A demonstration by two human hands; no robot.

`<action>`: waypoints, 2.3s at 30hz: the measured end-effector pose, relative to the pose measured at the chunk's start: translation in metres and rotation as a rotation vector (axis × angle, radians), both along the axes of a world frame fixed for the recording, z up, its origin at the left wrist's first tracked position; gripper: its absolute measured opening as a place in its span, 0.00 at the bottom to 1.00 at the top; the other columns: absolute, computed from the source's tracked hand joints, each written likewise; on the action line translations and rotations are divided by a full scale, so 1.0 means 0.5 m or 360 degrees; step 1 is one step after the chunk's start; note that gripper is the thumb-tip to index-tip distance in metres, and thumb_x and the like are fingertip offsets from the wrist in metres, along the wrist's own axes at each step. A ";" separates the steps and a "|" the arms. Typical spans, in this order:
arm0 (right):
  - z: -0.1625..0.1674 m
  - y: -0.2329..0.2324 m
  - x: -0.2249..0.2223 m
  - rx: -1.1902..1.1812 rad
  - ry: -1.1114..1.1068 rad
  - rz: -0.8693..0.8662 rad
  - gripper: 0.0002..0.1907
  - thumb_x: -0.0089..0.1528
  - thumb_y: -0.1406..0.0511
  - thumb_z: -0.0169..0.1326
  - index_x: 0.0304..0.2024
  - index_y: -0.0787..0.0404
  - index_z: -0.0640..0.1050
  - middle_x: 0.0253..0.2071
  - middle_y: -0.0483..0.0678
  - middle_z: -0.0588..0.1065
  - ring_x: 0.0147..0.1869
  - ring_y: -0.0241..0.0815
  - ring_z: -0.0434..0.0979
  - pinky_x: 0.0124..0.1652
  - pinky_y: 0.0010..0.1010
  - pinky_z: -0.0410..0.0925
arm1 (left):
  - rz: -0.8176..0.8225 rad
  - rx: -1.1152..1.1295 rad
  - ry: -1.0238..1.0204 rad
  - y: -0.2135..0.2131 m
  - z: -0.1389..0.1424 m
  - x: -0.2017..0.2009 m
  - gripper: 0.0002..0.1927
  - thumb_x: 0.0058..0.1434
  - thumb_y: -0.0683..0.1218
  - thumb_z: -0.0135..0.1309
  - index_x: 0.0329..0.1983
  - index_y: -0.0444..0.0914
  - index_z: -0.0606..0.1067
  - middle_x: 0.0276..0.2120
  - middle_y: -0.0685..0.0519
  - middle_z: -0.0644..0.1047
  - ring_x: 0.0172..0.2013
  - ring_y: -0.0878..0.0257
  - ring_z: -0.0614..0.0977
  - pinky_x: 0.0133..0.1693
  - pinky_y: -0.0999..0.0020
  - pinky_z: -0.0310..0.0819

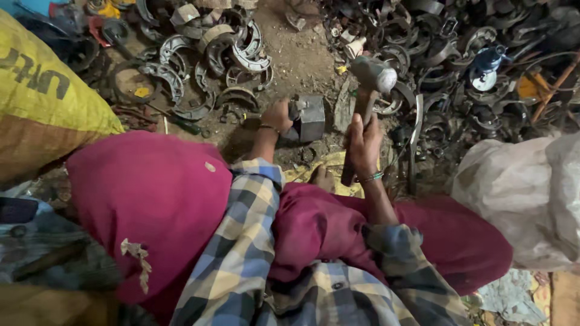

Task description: The person sits on the ground in a scrap-metal yard and hammers curved metal brake-shoe parts on a small anvil, repositioning and turning each piece between strikes, then sets finished pieces aside and picks up the next part from the pile.

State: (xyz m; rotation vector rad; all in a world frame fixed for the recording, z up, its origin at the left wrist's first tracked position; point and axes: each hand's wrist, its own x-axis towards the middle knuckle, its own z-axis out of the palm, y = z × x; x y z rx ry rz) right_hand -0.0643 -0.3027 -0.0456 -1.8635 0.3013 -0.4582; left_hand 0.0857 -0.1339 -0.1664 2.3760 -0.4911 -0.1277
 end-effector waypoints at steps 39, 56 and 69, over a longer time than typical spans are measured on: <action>-0.046 0.040 0.024 -0.0855 0.0843 0.0220 0.26 0.71 0.48 0.44 0.44 0.66 0.70 0.21 0.49 0.73 0.19 0.41 0.73 0.20 0.36 0.67 | 0.0020 0.0038 0.0283 -0.005 0.014 -0.009 0.37 0.46 0.45 0.68 0.60 0.43 0.68 0.47 0.39 0.79 0.50 0.39 0.80 0.50 0.47 0.76; -0.096 -0.080 0.012 -0.1276 0.0744 -0.0268 0.23 0.63 0.59 0.56 0.53 0.70 0.71 0.55 0.70 0.71 0.51 0.70 0.74 0.47 0.54 0.69 | 0.0097 -0.0395 0.0552 0.021 0.023 -0.021 0.43 0.37 0.48 0.74 0.60 0.40 0.72 0.51 0.40 0.80 0.52 0.45 0.81 0.53 0.54 0.76; 0.003 0.123 0.140 -0.1808 0.0091 0.0612 0.18 0.61 0.69 0.50 0.55 0.58 0.74 0.55 0.57 0.72 0.59 0.61 0.72 0.52 0.44 0.71 | 0.0237 -0.0519 0.0757 0.033 0.013 -0.014 0.40 0.33 0.49 0.75 0.53 0.36 0.77 0.47 0.42 0.83 0.48 0.49 0.84 0.51 0.58 0.78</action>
